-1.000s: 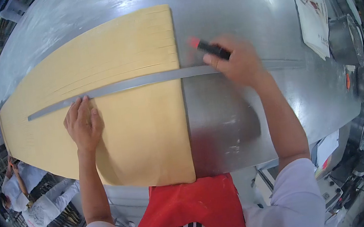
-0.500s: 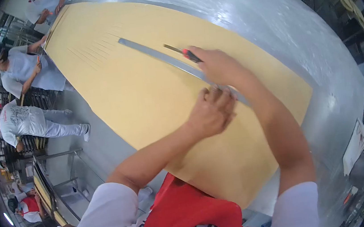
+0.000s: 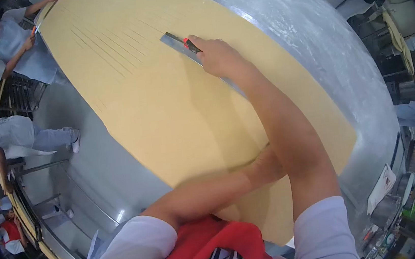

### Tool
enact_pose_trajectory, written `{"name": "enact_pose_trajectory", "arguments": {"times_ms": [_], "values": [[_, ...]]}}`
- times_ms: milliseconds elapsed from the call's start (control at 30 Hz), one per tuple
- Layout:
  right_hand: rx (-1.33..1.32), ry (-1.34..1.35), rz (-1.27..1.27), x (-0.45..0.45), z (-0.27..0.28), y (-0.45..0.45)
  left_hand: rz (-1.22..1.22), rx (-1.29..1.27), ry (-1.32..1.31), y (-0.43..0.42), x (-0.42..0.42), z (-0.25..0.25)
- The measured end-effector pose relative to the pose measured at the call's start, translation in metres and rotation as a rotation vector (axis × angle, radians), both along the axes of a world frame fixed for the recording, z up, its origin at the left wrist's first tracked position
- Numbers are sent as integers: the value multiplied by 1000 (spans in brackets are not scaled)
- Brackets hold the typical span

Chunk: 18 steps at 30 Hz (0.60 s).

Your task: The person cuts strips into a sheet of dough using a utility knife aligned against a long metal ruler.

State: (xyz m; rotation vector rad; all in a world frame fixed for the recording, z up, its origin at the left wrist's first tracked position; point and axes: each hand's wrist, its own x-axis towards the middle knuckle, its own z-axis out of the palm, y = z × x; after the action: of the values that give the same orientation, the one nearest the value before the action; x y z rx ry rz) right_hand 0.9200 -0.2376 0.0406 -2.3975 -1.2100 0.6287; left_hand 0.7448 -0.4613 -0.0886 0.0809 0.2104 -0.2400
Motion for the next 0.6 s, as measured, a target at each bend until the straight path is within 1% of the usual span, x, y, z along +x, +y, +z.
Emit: {"name": "enact_pose_trajectory", "arguments": {"times_ms": [33, 100, 167, 200, 267, 300, 333, 367, 400, 433, 500, 533, 600], "values": [[-9, -3, 2, 0, -1, 0, 0, -34, 17, -1, 1, -2], [39, -36, -9, -1, -4, 1, 25, -3, 24, -1, 1, -3], [2, -18, -2, 0, 3, 3, 8, -322, -25, 17, 1, 31], [-32, -1, 3, 0, 7, 4, 2, -327, -22, 25, -1, 43], [-54, -7, 31, 4, 18, 16, -14, -332, -97, 36, 0, 57], [-71, -12, 64, 6, 24, 26, -20, -335, -95, 26, 3, 45], [-73, -11, 56, 7, 29, 38, 12, -289, -167, 6, 10, 22], [-114, -79, 107, 8, 33, 53, 45, -244, -239, -6, 13, 9], [-151, -148, 159, 8, 38, 64, 36, -242, -238, -2, 10, 13], [-149, -149, 152, 7, 45, 72, -58, -332, -127, 9, 9, 23], [-324, -197, 157, 5, 57, 81, -154, -413, -11, 29, 5, 44], [-318, -194, 151, 5, 62, 76, -112, -302, -53, 38, 2, 56], [-413, -215, 234, 5, 71, 60, -77, -183, -94, 25, 4, 42]]}}
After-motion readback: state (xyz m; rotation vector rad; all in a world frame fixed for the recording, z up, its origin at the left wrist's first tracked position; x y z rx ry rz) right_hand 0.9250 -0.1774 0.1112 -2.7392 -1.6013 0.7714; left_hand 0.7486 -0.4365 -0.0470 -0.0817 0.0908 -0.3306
